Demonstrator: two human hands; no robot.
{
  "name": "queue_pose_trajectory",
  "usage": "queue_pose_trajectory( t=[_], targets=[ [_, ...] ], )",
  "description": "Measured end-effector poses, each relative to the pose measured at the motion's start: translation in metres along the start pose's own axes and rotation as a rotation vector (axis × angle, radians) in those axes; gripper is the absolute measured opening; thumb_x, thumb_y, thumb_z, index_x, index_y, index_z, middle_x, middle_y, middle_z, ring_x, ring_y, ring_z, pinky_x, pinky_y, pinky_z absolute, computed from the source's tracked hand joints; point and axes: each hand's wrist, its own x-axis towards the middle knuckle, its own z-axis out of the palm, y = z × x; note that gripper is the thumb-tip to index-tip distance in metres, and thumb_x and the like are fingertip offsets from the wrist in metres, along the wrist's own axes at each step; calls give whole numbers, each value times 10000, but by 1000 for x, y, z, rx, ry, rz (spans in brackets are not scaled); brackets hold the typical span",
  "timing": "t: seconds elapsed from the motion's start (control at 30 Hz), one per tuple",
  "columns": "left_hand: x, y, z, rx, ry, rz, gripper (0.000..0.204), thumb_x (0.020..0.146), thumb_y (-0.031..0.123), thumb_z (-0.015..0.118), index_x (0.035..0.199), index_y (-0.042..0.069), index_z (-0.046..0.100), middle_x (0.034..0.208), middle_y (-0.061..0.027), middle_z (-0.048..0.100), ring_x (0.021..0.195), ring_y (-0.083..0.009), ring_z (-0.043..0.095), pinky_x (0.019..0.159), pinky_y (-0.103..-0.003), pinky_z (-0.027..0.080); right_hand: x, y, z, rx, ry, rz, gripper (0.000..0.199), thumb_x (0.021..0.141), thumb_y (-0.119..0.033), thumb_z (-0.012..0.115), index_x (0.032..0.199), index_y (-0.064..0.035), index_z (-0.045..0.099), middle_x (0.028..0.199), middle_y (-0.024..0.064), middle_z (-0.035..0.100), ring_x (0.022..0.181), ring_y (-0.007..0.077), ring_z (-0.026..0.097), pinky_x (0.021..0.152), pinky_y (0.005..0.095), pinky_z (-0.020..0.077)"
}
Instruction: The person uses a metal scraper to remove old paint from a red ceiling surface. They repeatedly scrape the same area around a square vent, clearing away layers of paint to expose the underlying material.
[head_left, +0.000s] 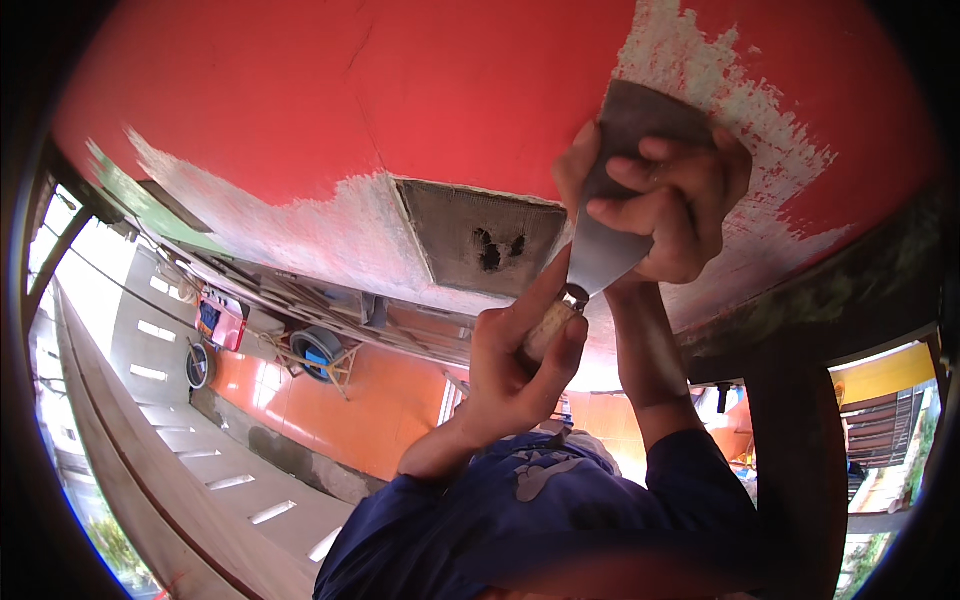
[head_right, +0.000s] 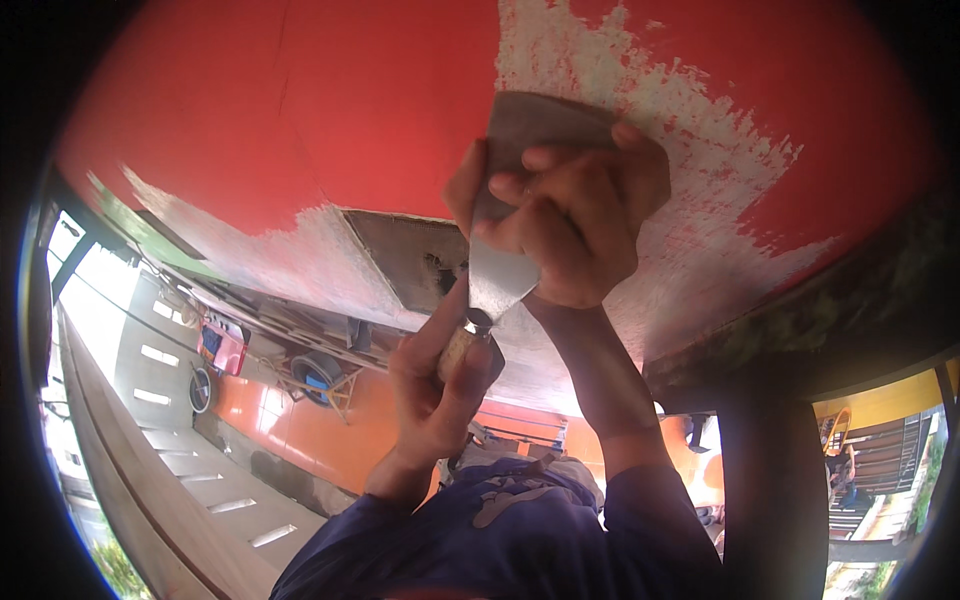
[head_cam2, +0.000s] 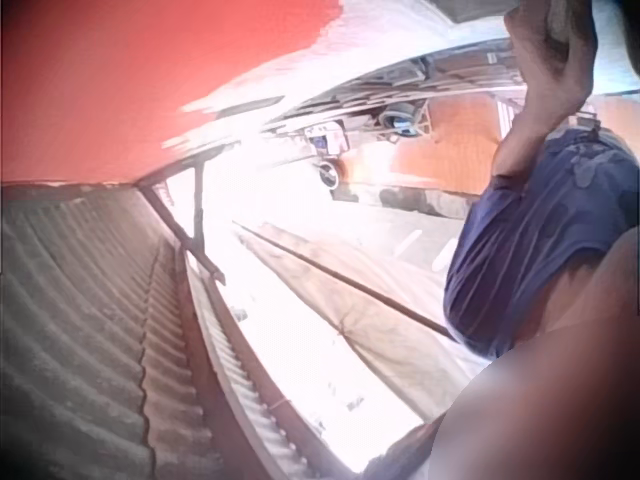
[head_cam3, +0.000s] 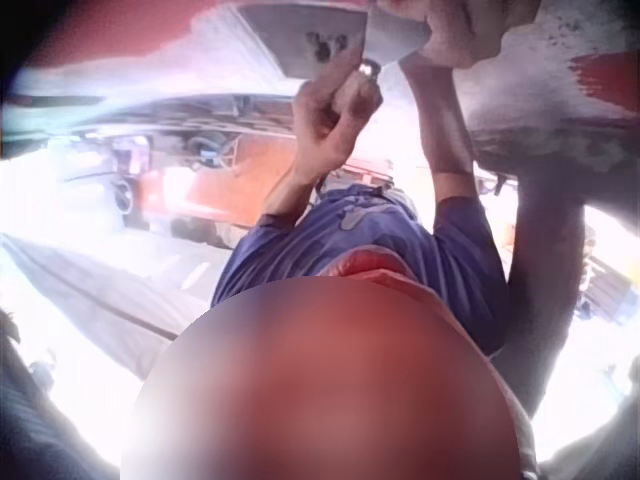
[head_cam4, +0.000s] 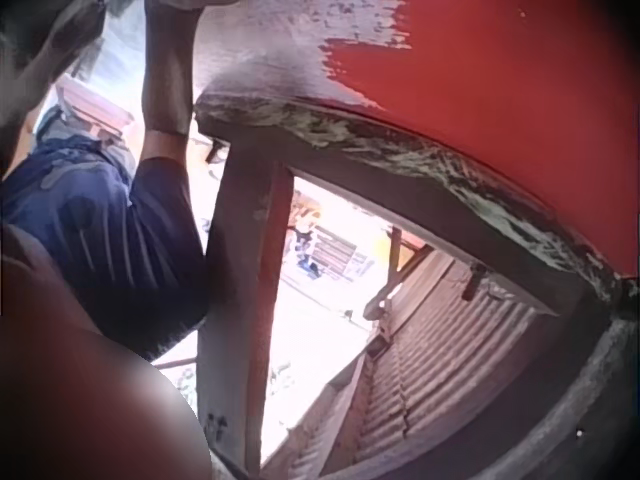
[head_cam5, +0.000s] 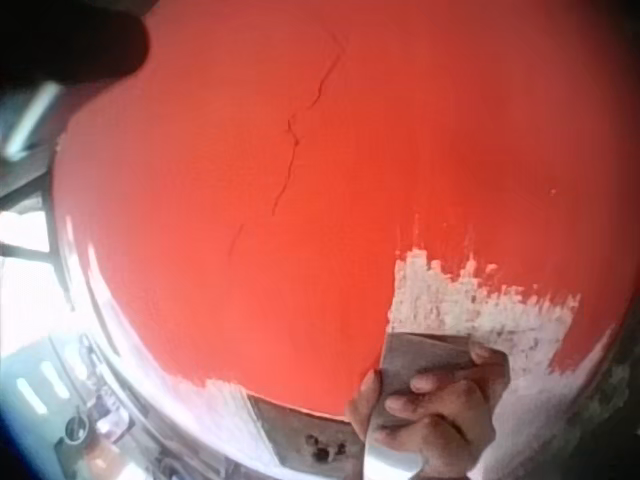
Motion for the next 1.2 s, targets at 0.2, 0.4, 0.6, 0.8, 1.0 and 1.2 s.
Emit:
queue_pose_trajectory(
  t=[0.2,0.4,0.6,0.8,1.0,1.2],
  targets=[
    [12,7,-16,-105,92,-133,629,934,195,534,1436,-95,290,687,-9,513,551,-58,424,501,-220,336,24,26,20,70,-95,29,134,592,-297,585,617,-193,505,699,-48,512,658,151,508,630,342,378],
    [-78,-69,2,65,47,-54,791,929,306,590,1480,-37,137,734,-36,499,490,-52,430,386,-191,331,-48,-42,-63,171,-646,293,123,687,-215,671,773,-208,584,1063,-49,616,1099,169,569,1088,469,383],
    [-262,-205,-51,437,-96,-499,470,879,23,564,1309,-40,384,825,-132,612,682,-131,590,576,-283,473,-152,-128,-208,403,-1355,870,710,711,-127,718,1369,-195,458,1506,112,327,1394,278,314,1161,502,230],
    [-487,-296,-182,1092,-207,-1134,359,904,194,537,1205,2,509,835,-201,635,826,-286,637,683,-422,487,-303,-174,-443,177,-2213,1772,574,760,-288,711,1232,5,564,1220,223,598,1159,351,557,986,405,439],
    [-620,-253,-246,180,-29,-2203,244,918,265,468,924,43,568,635,-79,506,528,-194,495,465,-317,386,-229,-103,-588,-333,-1079,2333,337,885,-305,590,1097,-46,632,1009,47,670,900,171,663,744,306,465],
    [-538,-319,-221,608,167,-1733,197,869,206,528,924,25,584,628,-75,547,488,-173,558,401,-321,408,-130,-13,-555,-629,-424,1578,248,926,-219,513,1043,-26,616,931,79,644,820,165,635,661,261,440]
  ],
)
